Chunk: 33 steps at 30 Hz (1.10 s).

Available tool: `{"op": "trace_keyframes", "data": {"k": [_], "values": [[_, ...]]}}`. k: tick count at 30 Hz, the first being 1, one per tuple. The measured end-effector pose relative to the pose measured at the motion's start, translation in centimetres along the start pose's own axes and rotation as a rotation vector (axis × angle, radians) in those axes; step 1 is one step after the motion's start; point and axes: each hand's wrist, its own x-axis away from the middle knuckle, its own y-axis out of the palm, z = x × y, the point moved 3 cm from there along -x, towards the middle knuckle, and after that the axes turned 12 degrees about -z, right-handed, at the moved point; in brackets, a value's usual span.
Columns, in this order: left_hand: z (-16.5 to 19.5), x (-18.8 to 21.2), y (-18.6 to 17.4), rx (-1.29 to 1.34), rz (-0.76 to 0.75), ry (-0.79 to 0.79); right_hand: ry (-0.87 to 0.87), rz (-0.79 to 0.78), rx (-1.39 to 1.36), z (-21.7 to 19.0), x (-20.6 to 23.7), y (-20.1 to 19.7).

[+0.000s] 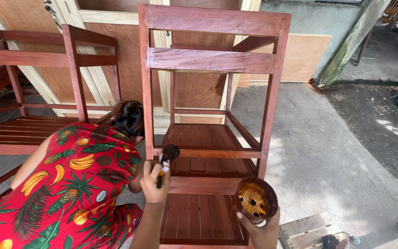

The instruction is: The person applies reddish-brown wood stain to wooden chair frames using a brush, holding a coconut-shell container of stain in one hand and brushing rails, slats and legs. Midway, the person refills the container by pouring stain from a plastic bottle, then resumes brushing the chair frames.

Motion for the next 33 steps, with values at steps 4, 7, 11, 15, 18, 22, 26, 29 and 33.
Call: {"op": "trace_keyframes", "data": {"k": [4, 7, 11, 15, 18, 22, 26, 29, 33], "values": [[-0.5, 0.4, -2.3, -0.012, 0.106, 0.062, -0.039, 0.009, 0.142, -0.5, 0.4, -0.3], [-0.3, 0.9, -3.0, -0.061, 0.155, 0.048, -0.116, -0.028, -0.002, -0.2, 0.3, -0.9], [0.7, 1.1, -0.8, -0.089, 0.167, -0.002, -0.059, -0.037, -0.035, 1.2, -0.2, -2.3], [3.8, 1.1, 3.9, -0.233, 0.192, 0.025, -0.143, -0.013, 0.040, 2.7, -0.4, -4.3], [6.3, 1.1, 6.9, -0.072, 0.226, 0.002, -0.187, 0.047, 0.086, 4.0, -1.4, -6.4], [10.8, 2.0, 11.2, -0.039, 0.205, 0.028, -0.216, 0.070, -0.049, 5.6, -1.9, -9.1], [15.3, 3.5, 15.1, 0.193, 0.106, 0.094, -0.071, 0.066, 0.020, 6.0, -2.3, -11.0], [18.5, 4.3, 17.7, 0.326, -0.091, 0.127, -0.023, 0.071, 0.117, 5.2, -2.5, -11.2], [21.4, 3.8, 18.9, 0.724, -0.131, 0.237, -0.015, 0.117, 0.143, 4.2, -2.8, -11.3]]}}
